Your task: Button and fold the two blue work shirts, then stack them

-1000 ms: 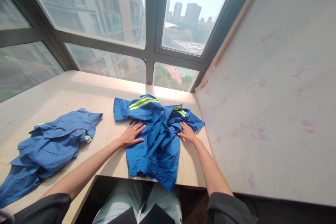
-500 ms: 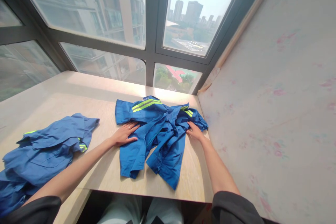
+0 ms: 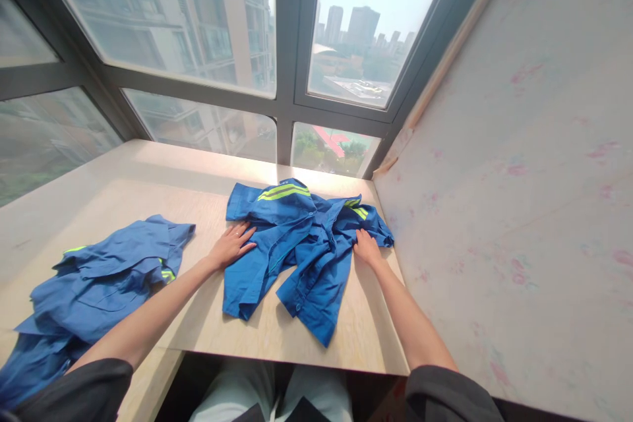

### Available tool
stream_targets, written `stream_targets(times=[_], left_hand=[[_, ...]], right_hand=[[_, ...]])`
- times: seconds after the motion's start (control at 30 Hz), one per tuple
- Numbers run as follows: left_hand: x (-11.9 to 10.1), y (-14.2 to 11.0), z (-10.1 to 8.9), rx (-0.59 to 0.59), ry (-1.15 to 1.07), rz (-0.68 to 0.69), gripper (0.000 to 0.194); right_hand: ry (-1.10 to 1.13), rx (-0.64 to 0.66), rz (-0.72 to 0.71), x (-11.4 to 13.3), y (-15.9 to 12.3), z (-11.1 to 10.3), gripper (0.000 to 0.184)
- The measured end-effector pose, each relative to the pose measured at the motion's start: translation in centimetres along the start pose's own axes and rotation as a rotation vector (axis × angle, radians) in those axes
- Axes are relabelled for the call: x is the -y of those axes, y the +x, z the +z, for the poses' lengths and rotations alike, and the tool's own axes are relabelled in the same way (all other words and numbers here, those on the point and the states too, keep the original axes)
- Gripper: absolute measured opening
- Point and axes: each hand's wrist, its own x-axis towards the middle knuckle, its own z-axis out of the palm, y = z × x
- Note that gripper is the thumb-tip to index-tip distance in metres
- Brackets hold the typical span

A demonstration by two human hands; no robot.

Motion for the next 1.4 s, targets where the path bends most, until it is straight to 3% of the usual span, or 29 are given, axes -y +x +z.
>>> stream_targets(times=[0.1, 0.17, 0.27, 0.37, 0.43, 0.63, 0.7, 0.77, 0.87, 1.0, 1.1, 1.27, 1.4], left_hand=[[-1.7, -1.1, 0.6, -0.097, 0.003, -0.167, 0.058], [-2.7, -1.7, 0.9, -0.132, -0.023, -0.276, 0.058], [-4.4, -1.9, 0.8, -0.084, -0.125, -0.43, 0.063], [-6.2, -2.2, 0.3, -0.032, -0.31, -0.476, 0.074], [-7.5, -2.8, -0.1, -0.073, -0.422, -0.467, 0.078], [-9.6, -7.1, -2.4, -0.26, -0.624, -0.495, 0.064], [-9.6, -8.7, -3.4, -0.322, -0.77, -0.637, 0.06], [-9.4, -10.1, -4.4, -0.327, -1.079, -0.859, 0.055], [-9.5, -12.0, -5.3, -0.168, -1.535, -1.077, 0.035], [-10.9, -13.3, -5.3, 0.085, -1.668, -1.067, 0.022], [-12.2, -13.3, -5.0, 0.111, -1.683, -1.024, 0.029], [-12.8, -12.8, -6.3, -0.057, -1.691, -0.912, 0.037], [-11.4, -12.5, -9.1, -0.482, -1.694, -0.737, 0.042]], right_hand=[[0.028, -0.085, -0.075, 3.0, -2.8, 1.1, 0.065], [0.126, -0.165, -0.204, 5.3, -5.4, 1.9, 0.061], [0.297, -0.172, -0.356, 8.9, -9.5, 2.9, 0.063], [0.361, -0.133, -0.389, 11.9, -12.7, 3.4, 0.076], [0.362, -0.11, -0.376, 13.1, -14.1, 3.8, 0.088], [0.32, 0.013, -0.233, 13.5, -16.9, 6.7, 0.115], [0.289, 0.07, -0.163, 13.1, -17.7, 7.5, 0.116], [0.256, 0.088, -0.13, 12.6, -18.4, 7.8, 0.109], [0.244, 0.032, -0.135, 12.3, -19.2, 7.5, 0.085], [0.327, -0.077, -0.152, 12.7, -19.6, 6.1, 0.047], [0.486, -0.132, -0.085, 13.3, -19.7, 4.8, 0.031], [1.076, -0.204, 0.177, 13.2, -19.4, 1.7, 0.039], [1.593, -0.41, 0.373, 11.3, -18.5, -1.4, 0.043]])
